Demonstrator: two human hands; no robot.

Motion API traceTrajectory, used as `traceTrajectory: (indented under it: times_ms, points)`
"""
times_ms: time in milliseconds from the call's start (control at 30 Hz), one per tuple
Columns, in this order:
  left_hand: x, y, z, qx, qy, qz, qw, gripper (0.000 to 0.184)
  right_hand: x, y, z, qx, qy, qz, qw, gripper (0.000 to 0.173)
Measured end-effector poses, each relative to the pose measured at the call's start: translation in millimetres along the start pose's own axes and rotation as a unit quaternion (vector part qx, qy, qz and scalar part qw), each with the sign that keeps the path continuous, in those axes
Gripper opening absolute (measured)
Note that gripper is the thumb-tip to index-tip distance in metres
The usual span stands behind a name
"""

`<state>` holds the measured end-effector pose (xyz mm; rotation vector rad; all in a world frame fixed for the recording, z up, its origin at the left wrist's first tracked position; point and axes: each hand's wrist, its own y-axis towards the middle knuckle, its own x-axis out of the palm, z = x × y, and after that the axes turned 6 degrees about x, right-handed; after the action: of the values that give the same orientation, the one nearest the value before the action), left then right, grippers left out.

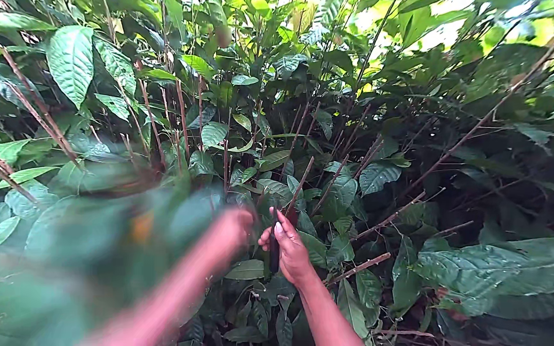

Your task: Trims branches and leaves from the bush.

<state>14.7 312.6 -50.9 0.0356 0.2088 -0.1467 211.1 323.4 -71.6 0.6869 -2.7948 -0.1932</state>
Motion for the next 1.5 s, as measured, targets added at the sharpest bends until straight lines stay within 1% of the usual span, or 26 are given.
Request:
traceTrajectory:
  times_ms: [33,67,100,133,167,233,300,333,433,533,767,933,1267,1433,1500]
  points:
    - [3,-4,-14,-0.013,0.009,-0.050,0.999,0.039,1,-3,5,0.024,-0.018,-0.006,1.000,0.052]
    - [8,-6,-25,-0.028,0.000,-0.074,0.997,0.036,1,-6,9,0.061,-0.032,-0.009,0.998,0.050]
    - [13,-5,-32,-0.042,-0.024,-0.071,0.996,0.029,2,-7,13,0.104,-0.041,-0.007,0.994,0.049]
    - [17,-4,-37,-0.053,-0.059,-0.051,0.996,0.026,1,-7,17,0.147,-0.046,-0.001,0.988,0.048]
    - [20,-3,-38,-0.059,-0.103,-0.024,0.993,0.027,0,-6,22,0.181,-0.049,0.004,0.982,0.047]
    - [23,-1,-38,-0.063,-0.186,0.026,0.980,0.032,-2,-4,34,0.220,-0.060,0.004,0.974,0.047]
    - [24,0,-43,-0.062,-0.217,0.051,0.973,0.044,-3,-5,42,0.221,-0.057,-0.013,0.973,0.048]
    - [24,0,-43,-0.061,-0.222,0.057,0.971,0.046,-3,-6,44,0.214,-0.052,-0.024,0.975,0.049]
    - [25,0,-42,-0.062,-0.234,0.066,0.968,0.040,-3,-7,48,0.190,-0.042,-0.040,0.980,0.050]
    - [24,2,-44,-0.055,-0.242,0.058,0.967,0.039,-4,-7,49,0.176,-0.038,-0.044,0.983,0.051]
    - [23,3,-47,-0.052,-0.255,0.048,0.964,0.042,-8,-7,52,0.178,-0.023,-0.056,0.982,0.052]
    - [21,5,-48,-0.067,-0.249,0.041,0.965,0.041,-13,-5,57,0.181,-0.017,-0.069,0.981,0.052]
    - [16,5,-48,-0.111,-0.236,0.057,0.964,0.027,-16,-6,65,0.200,-0.059,-0.079,0.975,0.054]
    - [18,7,-50,-0.112,-0.247,0.064,0.960,0.021,-17,-6,68,0.212,-0.063,-0.076,0.972,0.054]
    - [18,4,-48,-0.111,-0.244,0.054,0.962,0.031,-16,-7,67,0.215,-0.066,-0.072,0.972,0.052]
